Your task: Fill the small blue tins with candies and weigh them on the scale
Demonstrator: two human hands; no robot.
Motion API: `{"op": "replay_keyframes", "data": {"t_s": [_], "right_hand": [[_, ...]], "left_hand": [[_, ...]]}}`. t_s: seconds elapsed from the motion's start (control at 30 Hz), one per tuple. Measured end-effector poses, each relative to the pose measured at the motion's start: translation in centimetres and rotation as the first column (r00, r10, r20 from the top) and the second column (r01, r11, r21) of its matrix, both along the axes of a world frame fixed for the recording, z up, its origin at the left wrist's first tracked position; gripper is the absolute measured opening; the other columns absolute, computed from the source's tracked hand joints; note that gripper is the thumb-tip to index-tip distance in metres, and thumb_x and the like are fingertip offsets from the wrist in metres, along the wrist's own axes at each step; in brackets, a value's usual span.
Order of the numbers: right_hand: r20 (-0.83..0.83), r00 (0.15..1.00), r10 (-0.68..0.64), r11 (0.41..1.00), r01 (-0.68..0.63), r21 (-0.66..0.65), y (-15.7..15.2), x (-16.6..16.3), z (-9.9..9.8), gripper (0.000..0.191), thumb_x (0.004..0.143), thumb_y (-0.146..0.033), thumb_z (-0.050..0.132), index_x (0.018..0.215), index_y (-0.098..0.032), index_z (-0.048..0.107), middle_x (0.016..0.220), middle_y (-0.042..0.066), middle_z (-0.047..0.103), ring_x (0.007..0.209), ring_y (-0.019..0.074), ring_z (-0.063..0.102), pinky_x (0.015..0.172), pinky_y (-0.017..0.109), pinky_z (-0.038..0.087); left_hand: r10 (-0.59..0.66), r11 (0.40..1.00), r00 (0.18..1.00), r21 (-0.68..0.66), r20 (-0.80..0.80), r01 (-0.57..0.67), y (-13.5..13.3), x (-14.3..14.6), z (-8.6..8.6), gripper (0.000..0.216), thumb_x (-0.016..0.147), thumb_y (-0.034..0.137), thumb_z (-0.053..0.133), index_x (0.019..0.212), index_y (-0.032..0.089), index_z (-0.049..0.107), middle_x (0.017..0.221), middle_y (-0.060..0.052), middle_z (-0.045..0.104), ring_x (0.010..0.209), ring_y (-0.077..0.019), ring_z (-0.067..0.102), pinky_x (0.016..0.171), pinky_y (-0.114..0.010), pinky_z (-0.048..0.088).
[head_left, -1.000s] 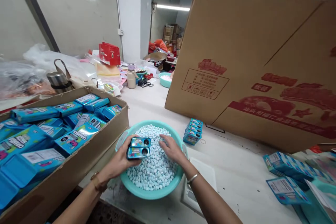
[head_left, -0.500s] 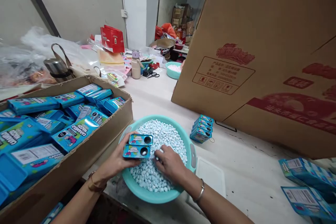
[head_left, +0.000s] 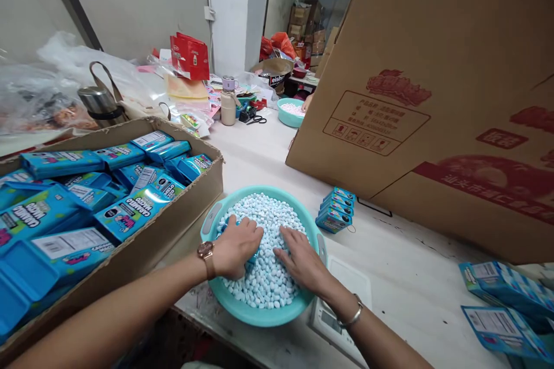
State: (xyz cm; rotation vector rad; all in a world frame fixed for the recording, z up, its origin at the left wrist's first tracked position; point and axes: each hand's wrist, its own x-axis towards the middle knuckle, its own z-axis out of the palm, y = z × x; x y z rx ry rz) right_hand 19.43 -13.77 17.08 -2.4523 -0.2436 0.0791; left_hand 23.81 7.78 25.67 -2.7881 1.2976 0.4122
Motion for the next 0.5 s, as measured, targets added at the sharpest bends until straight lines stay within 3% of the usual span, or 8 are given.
{"op": "replay_keyframes", "data": {"t_s": [0.07,0.13,0.17,0.23,0.33,0.4,0.47,0.5], "right_hand": [[-0.028,0.999,-0.042,0.999,0.042,0.028,0.2,-0.3,-0.8,0.067,0.094,-0.047,0.044,0.149,-0.011,0.036,0.149,0.017,0.04,0.139,0.0329,0.031,0.116,0.05,0.022],[-0.059,0.986,-0.154,0.973,0.161,0.167,0.8,0.2,-1.7,0.066,0.094,-0.049,0.04,0.148,-0.01,0.038,0.149,0.016,0.04,0.14,0.0312,0.03,0.117,0.049,0.019],[-0.085,0.969,-0.232,0.933,0.246,0.262,1.2,0.7,-2.1,0.065,0.093,-0.05,0.04,0.145,-0.01,0.043,0.148,0.015,0.042,0.139,0.0307,0.032,0.117,0.048,0.019],[-0.155,0.916,-0.369,0.783,0.396,0.48,2.3,1.9,-2.7,0.062,0.09,-0.053,0.044,0.133,-0.011,0.056,0.142,0.015,0.049,0.135,0.0303,0.04,0.116,0.046,0.023],[-0.277,0.863,-0.423,0.449,0.465,0.763,3.8,3.3,-2.8,0.05,0.081,-0.054,0.057,0.108,-0.014,0.069,0.12,0.011,0.066,0.116,0.0293,0.056,0.105,0.041,0.039],[-0.355,0.838,-0.415,0.241,0.477,0.845,4.5,3.8,-2.1,0.04,0.073,-0.05,0.066,0.094,-0.016,0.071,0.105,0.008,0.07,0.104,0.028,0.061,0.096,0.038,0.045],[-0.37,0.827,-0.423,0.146,0.465,0.873,4.8,4.2,-0.9,0.034,0.068,-0.044,0.07,0.087,-0.016,0.071,0.099,0.007,0.071,0.1,0.0262,0.061,0.092,0.034,0.046],[-0.344,0.837,-0.426,0.15,0.44,0.885,4.9,4.4,-0.1,0.032,0.067,-0.042,0.071,0.085,-0.016,0.071,0.097,0.006,0.071,0.099,0.0251,0.061,0.091,0.033,0.046]], "left_hand": [[-0.017,1.0,1.0,-0.023,0.003,0.017,-0.7,0.1,-0.6,0.055,0.055,0.012,0.058,0.11,0.01,0.053,0.111,-0.019,0.057,0.103,-0.0374,0.051,0.087,-0.061,0.04],[0.021,0.996,1.0,-0.084,0.007,-0.02,-1.2,-0.1,-1.3,0.054,0.056,0.014,0.057,0.109,0.011,0.052,0.111,-0.017,0.057,0.103,-0.0368,0.051,0.086,-0.059,0.04],[0.05,0.992,0.999,-0.118,0.007,-0.049,-1.5,-0.4,-1.6,0.054,0.056,0.014,0.056,0.109,0.011,0.052,0.111,-0.017,0.057,0.104,-0.0366,0.051,0.087,-0.059,0.04],[0.119,0.974,0.993,-0.192,-0.009,-0.118,-1.9,-0.8,-2.3,0.057,0.055,0.015,0.055,0.112,0.012,0.052,0.113,-0.016,0.057,0.106,-0.0368,0.05,0.089,-0.058,0.038],[0.23,0.918,0.971,-0.316,-0.07,-0.241,-2.5,-1.3,-3.0,0.064,0.056,0.016,0.056,0.12,0.014,0.049,0.118,-0.015,0.056,0.112,-0.0367,0.048,0.094,-0.057,0.034],[0.308,0.87,0.946,-0.374,-0.098,-0.322,-2.7,-1.5,-3.4,0.068,0.059,0.019,0.057,0.126,0.014,0.046,0.123,-0.015,0.054,0.118,-0.0365,0.045,0.098,-0.056,0.032],[0.377,0.827,0.92,-0.409,-0.109,-0.387,-2.6,-1.8,-3.7,0.07,0.065,0.025,0.059,0.131,0.014,0.04,0.13,-0.016,0.05,0.124,-0.035,0.043,0.101,-0.053,0.032],[0.412,0.79,0.901,-0.44,-0.133,-0.426,-2.5,-1.9,-3.8,0.071,0.067,0.028,0.059,0.133,0.014,0.037,0.133,-0.016,0.048,0.127,-0.0336,0.041,0.103,-0.051,0.031]]}}
